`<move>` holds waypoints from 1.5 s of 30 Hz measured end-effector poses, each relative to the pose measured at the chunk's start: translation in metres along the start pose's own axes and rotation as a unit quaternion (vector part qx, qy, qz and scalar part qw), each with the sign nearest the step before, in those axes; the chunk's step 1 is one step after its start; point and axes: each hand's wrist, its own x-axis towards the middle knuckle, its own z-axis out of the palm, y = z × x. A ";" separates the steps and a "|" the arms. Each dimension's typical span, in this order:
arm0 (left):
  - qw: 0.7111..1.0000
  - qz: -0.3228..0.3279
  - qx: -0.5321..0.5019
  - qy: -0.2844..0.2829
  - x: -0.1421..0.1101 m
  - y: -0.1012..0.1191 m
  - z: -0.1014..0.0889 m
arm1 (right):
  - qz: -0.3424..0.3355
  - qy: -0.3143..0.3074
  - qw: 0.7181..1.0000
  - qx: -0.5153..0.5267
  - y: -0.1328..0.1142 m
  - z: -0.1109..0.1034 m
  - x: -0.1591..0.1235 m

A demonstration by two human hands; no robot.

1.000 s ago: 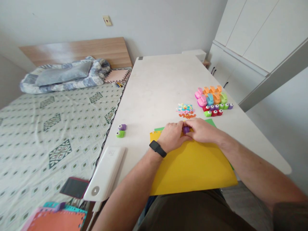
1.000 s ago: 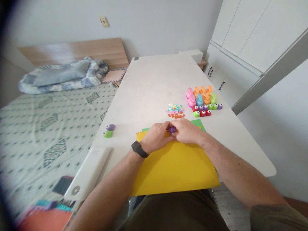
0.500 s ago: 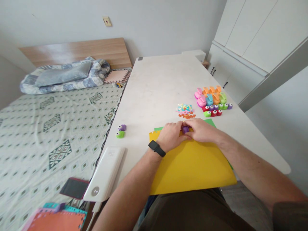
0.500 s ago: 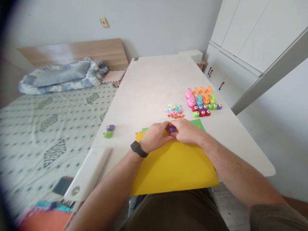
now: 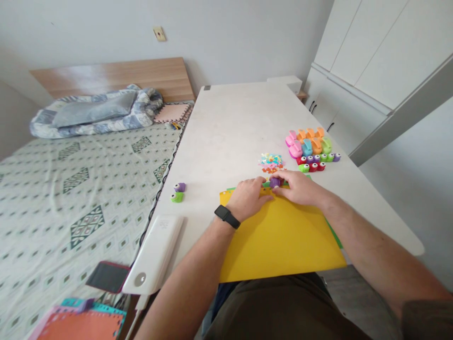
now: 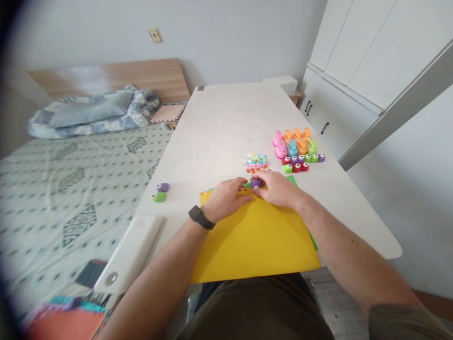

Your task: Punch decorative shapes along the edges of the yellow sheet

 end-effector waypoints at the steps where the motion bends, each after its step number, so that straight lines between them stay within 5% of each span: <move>1: 1.000 -0.003 0.000 -0.004 0.000 0.000 0.000 | 0.006 0.003 1.000 0.009 0.001 -0.001 0.000; 15: 1.000 0.005 -0.006 0.004 0.002 -0.002 0.000 | 0.117 0.104 0.966 0.204 0.013 -0.009 0.008; 25: 1.000 0.002 -0.008 0.002 0.001 0.002 -0.003 | 0.165 0.076 0.916 0.359 0.018 -0.003 0.013; 45: 1.000 0.010 -0.003 0.008 0.000 0.000 -0.001 | 0.174 0.057 0.857 0.482 0.022 -0.003 0.013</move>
